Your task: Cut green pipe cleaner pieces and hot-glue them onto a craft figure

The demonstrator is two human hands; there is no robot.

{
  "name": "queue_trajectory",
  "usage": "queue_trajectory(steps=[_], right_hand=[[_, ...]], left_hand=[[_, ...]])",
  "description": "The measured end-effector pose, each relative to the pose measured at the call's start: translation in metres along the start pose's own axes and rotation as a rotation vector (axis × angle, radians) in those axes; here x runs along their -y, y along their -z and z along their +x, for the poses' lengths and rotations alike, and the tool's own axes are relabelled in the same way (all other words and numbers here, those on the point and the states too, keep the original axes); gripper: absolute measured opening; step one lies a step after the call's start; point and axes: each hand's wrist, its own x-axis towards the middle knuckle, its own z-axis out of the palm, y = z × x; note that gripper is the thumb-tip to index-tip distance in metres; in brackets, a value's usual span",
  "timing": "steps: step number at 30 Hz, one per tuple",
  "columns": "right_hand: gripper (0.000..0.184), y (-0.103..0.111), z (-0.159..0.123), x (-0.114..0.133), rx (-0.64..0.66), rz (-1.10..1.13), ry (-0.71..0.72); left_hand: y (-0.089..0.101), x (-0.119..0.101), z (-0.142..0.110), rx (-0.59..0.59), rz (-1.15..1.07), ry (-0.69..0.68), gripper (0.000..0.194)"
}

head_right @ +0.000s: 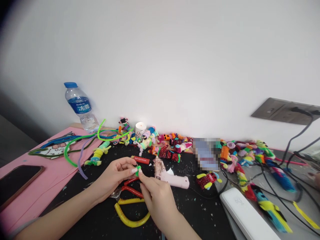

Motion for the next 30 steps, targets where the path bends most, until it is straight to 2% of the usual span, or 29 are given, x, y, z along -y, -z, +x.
queue_trajectory(steps=[9, 16, 23, 30], right_hand=[[0.037, 0.003, 0.001, 0.000, 0.009, -0.040, -0.014], [0.032, 0.010, 0.003, 0.006, -0.064, -0.131, -0.101], [0.025, 0.009, 0.006, 0.009, 0.013, -0.083, -0.092], [0.035, 0.005, 0.003, 0.002, 0.007, -0.029, 0.012]], left_hand=[[0.000, -0.002, 0.001, 0.020, 0.009, 0.010, 0.019], [0.002, -0.005, 0.003, -0.128, 0.043, -0.028, 0.025], [0.001, -0.006, 0.003, -0.171, 0.023, -0.061, 0.029], [0.001, -0.006, 0.003, -0.133, -0.031, -0.056, 0.026]])
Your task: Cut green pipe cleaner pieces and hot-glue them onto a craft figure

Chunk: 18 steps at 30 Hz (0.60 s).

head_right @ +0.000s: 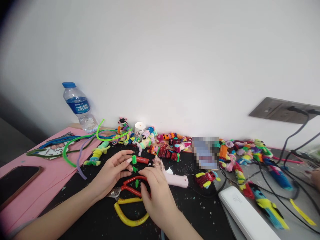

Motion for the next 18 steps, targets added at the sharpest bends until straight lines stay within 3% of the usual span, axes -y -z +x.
queue_trajectory(steps=[7, 12, 18], right_hand=[[0.024, 0.0019, 0.0003, -0.0029, -0.159, -0.042, 0.040], [0.028, 0.0025, 0.0020, 0.0016, -0.153, -0.068, 0.095], [0.027, 0.0012, 0.0021, 0.0023, -0.151, -0.077, 0.091]], left_hand=[[-0.0003, 0.0021, -0.0009, 0.095, -0.046, 0.040, 0.016], [-0.0031, 0.0013, -0.0044, 0.210, -0.004, 0.088, 0.018], [-0.0035, 0.0009, -0.0061, 0.227, -0.019, 0.118, 0.013]])
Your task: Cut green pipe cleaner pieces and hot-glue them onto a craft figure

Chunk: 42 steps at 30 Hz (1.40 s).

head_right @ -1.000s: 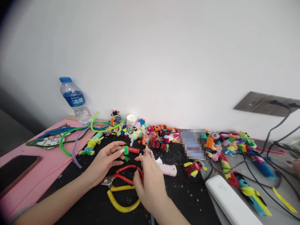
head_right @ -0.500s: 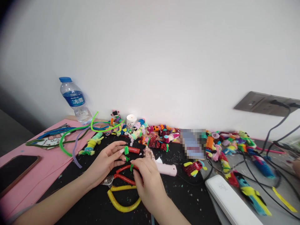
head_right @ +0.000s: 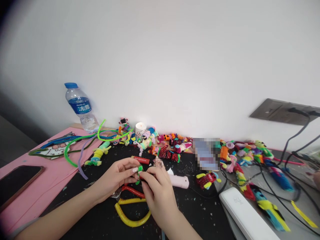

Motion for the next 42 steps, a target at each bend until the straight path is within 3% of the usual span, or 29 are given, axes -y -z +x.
queue_trajectory(steps=[16, 26, 30, 33, 38, 42], right_hand=[[0.034, 0.006, 0.001, 0.005, 0.086, -0.035, 0.044], [0.011, 0.024, 0.006, -0.015, -0.137, -0.087, -0.080], [0.019, 0.039, 0.001, -0.030, -0.082, -0.110, -0.128], [0.010, 0.049, -0.005, -0.040, 0.015, -0.118, -0.162], [0.036, 0.060, -0.010, -0.047, 0.158, -0.120, -0.287], [0.042, 0.062, -0.009, -0.047, 0.128, -0.055, -0.331]], left_hand=[[0.002, 0.001, 0.001, -0.037, -0.028, 0.020, 0.018], [0.002, -0.005, 0.000, -0.114, -0.044, 0.018, 0.022], [0.002, -0.007, 0.000, -0.138, -0.048, 0.027, 0.023], [0.002, -0.007, 0.000, -0.136, -0.058, 0.022, 0.024], [0.002, -0.007, 0.001, -0.136, -0.082, 0.031, 0.026], [0.002, -0.007, 0.002, -0.126, -0.078, 0.030, 0.025]])
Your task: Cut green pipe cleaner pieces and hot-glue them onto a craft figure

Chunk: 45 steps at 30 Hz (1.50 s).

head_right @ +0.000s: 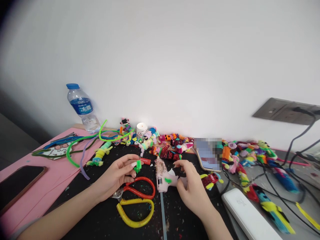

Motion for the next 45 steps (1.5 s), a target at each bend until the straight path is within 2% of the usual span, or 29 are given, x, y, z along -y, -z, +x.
queue_trajectory(steps=[4, 8, 13, 23, 27, 31, 34, 36, 40, 45], right_hand=[[0.033, 0.001, -0.001, 0.004, -0.009, 0.253, -0.053], [0.024, 0.001, -0.003, 0.005, 0.026, 0.500, -0.188], [0.028, -0.001, -0.004, 0.001, -0.023, 0.727, -0.251], [0.029, 0.000, 0.001, 0.010, 0.052, 1.046, -0.369], [0.054, 0.005, 0.001, 0.012, 0.192, 1.200, -0.343], [0.089, 0.012, -0.002, 0.018, 0.456, 1.259, -0.433], [0.098, 0.015, -0.005, 0.015, 0.629, 1.344, -0.453], [0.097, 0.015, -0.007, 0.010, 0.680, 1.394, -0.447], [0.090, 0.014, -0.005, 0.004, 0.597, 1.356, -0.439], [0.081, 0.012, 0.000, 0.010, 0.452, 1.245, -0.401]], left_hand=[[0.000, 0.001, 0.000, 0.003, 0.004, -0.008, 0.024], [0.000, 0.001, -0.001, 0.002, 0.007, -0.008, 0.026], [0.001, 0.003, 0.000, 0.015, 0.001, -0.018, 0.025], [0.002, 0.004, 0.001, 0.032, 0.004, -0.020, 0.022], [0.003, 0.004, 0.002, 0.040, -0.003, -0.016, 0.022], [0.002, 0.005, 0.003, 0.053, -0.004, -0.017, 0.021], [0.002, 0.005, 0.003, 0.055, -0.003, -0.018, 0.021], [0.003, 0.005, 0.002, 0.056, -0.004, -0.014, 0.021], [0.003, 0.005, 0.002, 0.058, -0.006, -0.012, 0.021], [0.002, 0.004, 0.003, 0.063, -0.004, -0.015, 0.020]])
